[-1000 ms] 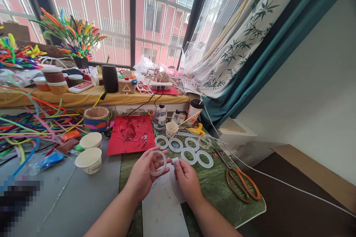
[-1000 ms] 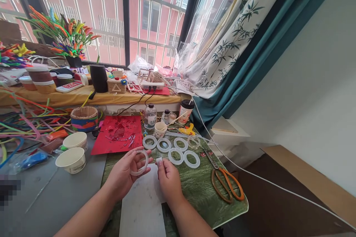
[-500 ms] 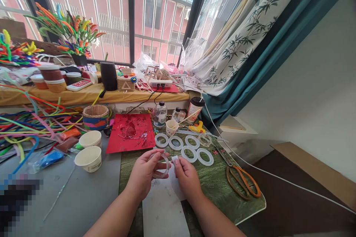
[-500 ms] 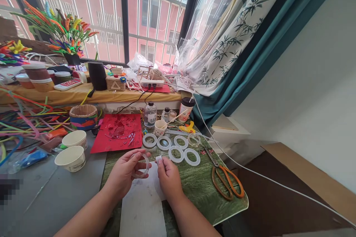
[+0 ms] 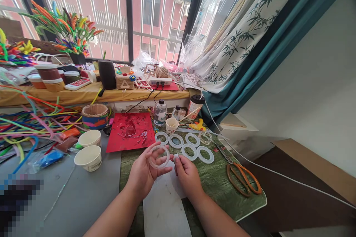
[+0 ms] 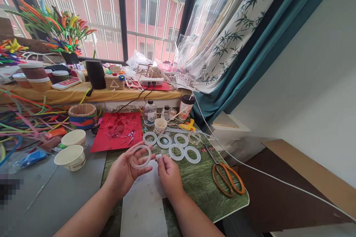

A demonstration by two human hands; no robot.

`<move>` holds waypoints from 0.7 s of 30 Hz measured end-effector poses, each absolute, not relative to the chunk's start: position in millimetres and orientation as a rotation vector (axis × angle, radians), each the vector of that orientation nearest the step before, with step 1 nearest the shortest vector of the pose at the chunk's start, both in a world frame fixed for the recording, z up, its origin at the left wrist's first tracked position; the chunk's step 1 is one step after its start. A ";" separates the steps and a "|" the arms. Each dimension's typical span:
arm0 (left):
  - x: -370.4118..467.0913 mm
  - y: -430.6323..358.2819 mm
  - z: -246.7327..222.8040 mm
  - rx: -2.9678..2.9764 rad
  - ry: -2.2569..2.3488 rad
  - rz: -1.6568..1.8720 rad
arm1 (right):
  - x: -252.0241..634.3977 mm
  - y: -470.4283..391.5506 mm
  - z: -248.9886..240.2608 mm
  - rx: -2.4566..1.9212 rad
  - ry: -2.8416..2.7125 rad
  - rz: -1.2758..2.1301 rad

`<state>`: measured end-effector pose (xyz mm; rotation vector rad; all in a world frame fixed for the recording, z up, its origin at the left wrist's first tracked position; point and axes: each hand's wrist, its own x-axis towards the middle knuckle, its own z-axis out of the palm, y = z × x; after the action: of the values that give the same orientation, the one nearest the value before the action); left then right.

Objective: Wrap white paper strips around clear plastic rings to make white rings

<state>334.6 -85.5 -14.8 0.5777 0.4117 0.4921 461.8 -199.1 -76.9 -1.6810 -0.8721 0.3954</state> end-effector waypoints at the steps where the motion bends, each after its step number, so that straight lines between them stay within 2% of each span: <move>1: 334.0 -84.7 -15.3 0.573 0.402 0.491 | 462.1 -199.1 -77.5 -1.681 -0.867 0.394; 12: 335.9 -87.4 -14.7 0.629 0.451 0.515 | 462.2 -197.7 -79.9 -1.679 -0.876 0.375; 17: 338.0 -84.1 -19.0 0.642 0.459 0.584 | 450.1 -202.9 -61.6 -1.665 -0.886 0.233; 21: 337.3 -84.8 -21.3 0.678 0.442 0.580 | 436.8 -202.1 -38.9 -1.608 -0.949 0.343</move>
<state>337.3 -84.8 -21.3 0.6777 0.4416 0.5796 436.8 -202.1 -38.9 -1.6082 -0.9488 0.3431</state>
